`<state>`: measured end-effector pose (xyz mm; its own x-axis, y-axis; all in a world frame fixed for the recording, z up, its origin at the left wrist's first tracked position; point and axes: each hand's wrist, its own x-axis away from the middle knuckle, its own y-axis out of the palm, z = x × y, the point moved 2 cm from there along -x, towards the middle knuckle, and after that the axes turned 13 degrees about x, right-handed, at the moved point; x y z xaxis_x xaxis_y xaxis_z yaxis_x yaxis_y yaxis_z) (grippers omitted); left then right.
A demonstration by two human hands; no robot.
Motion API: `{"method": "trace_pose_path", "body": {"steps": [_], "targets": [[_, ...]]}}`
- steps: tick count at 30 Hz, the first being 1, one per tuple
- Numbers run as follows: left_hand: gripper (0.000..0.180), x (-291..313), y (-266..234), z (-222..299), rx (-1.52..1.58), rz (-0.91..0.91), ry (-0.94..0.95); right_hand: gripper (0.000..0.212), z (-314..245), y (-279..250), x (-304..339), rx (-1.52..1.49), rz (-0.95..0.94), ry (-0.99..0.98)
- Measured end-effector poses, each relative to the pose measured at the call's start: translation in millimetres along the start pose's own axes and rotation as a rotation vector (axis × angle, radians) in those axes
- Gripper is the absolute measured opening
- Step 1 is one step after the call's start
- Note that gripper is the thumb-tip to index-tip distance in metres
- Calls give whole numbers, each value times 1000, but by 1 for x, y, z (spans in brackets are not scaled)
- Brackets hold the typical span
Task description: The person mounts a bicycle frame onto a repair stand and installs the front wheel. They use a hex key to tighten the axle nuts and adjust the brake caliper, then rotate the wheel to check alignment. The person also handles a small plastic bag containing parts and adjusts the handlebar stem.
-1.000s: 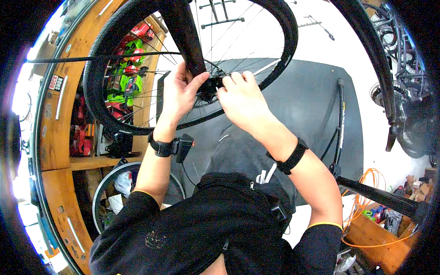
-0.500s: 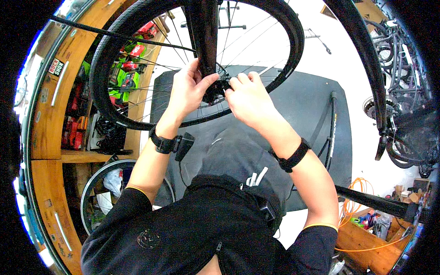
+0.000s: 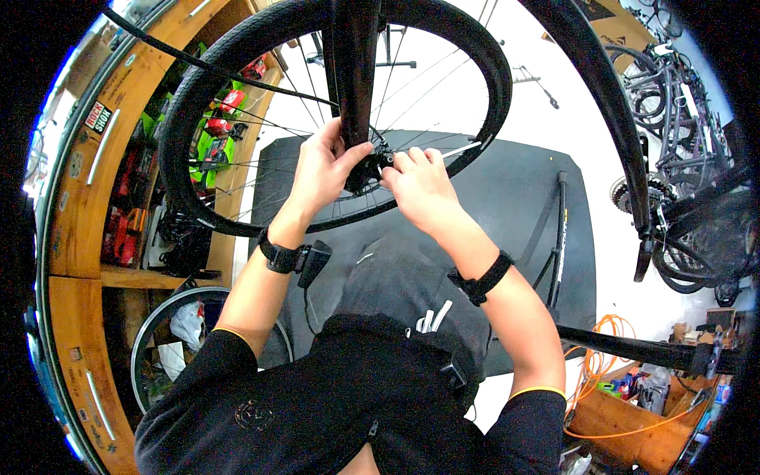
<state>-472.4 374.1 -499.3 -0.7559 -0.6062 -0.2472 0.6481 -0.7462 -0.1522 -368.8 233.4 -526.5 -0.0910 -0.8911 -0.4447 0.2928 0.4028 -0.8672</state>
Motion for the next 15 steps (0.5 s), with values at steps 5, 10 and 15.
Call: {"method": "trace_pose_path", "body": {"steps": [5,10,15], "targets": [[28,-3,-4,-6,38,-6,60,22,10,-4,-9,-55,-154,-33],[30,0,0,8,-24,-29,112,64,46,-3,-10,-59,-205,121],[30,1,7,3,-251,77,242,65,45,-4,-12,-222,-337,255]]}}
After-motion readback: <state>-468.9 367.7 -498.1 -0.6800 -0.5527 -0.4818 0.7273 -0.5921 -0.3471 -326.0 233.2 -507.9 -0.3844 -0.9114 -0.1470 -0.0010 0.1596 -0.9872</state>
